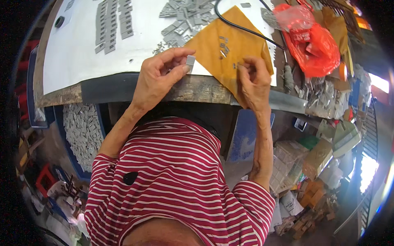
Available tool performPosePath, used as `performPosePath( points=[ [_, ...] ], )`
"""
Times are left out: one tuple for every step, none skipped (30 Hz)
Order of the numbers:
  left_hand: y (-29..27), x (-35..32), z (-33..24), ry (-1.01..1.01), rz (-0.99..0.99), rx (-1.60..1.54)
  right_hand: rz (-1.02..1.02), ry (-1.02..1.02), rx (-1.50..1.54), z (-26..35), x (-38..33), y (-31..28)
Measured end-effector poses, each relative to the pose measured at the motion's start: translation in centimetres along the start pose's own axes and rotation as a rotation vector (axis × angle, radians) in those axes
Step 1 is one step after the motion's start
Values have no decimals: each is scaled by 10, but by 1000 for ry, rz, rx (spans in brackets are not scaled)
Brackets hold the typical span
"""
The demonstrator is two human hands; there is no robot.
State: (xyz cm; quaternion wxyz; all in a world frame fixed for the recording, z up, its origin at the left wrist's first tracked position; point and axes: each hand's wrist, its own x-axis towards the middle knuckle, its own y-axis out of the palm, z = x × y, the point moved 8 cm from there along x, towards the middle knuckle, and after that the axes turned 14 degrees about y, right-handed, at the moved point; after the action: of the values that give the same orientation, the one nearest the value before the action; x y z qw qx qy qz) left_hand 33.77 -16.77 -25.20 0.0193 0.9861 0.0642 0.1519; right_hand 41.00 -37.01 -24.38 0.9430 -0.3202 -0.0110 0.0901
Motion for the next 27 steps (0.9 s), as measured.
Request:
performPosePath(
  points=[
    [-6, -1, 6, -66, -59, -94, 16, 5, 91, -4, 3, -2],
    [-9, 0, 9, -118, -87, -162, 17, 68, 109, -8, 6, -7],
    [-14, 0, 10, -118, -97, -154, 19, 131, 126, -11, 7, -8],
    [-17, 1, 13, -126, -90, -206, 19, 88, 175, -3, 7, -10],
    [-19, 2, 14, -133, -83, -257, 29, 82, 181, 3, 8, -8],
    [-23, 2, 15, -132, -91, -248, 62, 97, 272, 6, 8, -5],
    [-26, 3, 16, -141, -109, -271, 95, 112, 363, 11, 8, -1],
    [-28, 3, 17, -149, -125, -297, 122, 153, 423, 19, 6, 4],
    [-30, 3, 16, -148, -130, -291, 129, 150, 426, 25, 5, 11],
    [-32, 4, 15, -153, -136, -282, 157, 126, 462, 33, 5, 18],
    [-34, 4, 14, -158, -141, -275, 183, 103, 497, 39, 4, 25],
    [-35, 5, 13, -156, -146, -272, 197, 40, 483, 45, 4, 31],
    [-38, 6, 12, -138, -169, -259, 202, 37, 485, 47, 4, 36],
    [-42, 6, 11, -121, -192, -244, 268, 103, 536, 46, 4, 47],
    [-44, 6, 11, -120, -196, -240, 334, 169, 586, 45, 3, 58],
    [-46, 6, 11, -127, -199, -255, 365, 145, 600, 52, 2, 66],
    [-47, 6, 12, -134, -202, -271, 369, 143, 601, 56, 2, 71],
    [-48, 6, 12, -132, -206, -268, 395, 145, 633, 61, 2, 77],
    [-49, 6, 11, -139, -197, -260, 421, 145, 665, 65, 3, 82],
    [-49, 7, 13, -151, -187, -254, 424, 149, 665, 66, 4, 84],
    [-50, 8, 14, -154, -189, -254, 447, 184, 700, 65, 6, 88],
    [-51, 9, 14, -156, -191, -258, 470, 220, 734, 64, 7, 92],
    [-52, 9, 15, -154, -192, -261, 472, 219, 733, 64, 8, 93],
    [-53, 9, 15, -154, -194, -261, 476, 206, 738, 64, 8, 94],
    [-54, 10, 16, -154, -189, -251, 480, 195, 743, 65, 9, 95],
    [-54, 10, 17, -154, -183, -240, 481, 195, 744, 64, 9, 97],
    [-54, 10, 17, -155, -183, -239, 483, 177, 740, 64, 9, 98]
  ],
)
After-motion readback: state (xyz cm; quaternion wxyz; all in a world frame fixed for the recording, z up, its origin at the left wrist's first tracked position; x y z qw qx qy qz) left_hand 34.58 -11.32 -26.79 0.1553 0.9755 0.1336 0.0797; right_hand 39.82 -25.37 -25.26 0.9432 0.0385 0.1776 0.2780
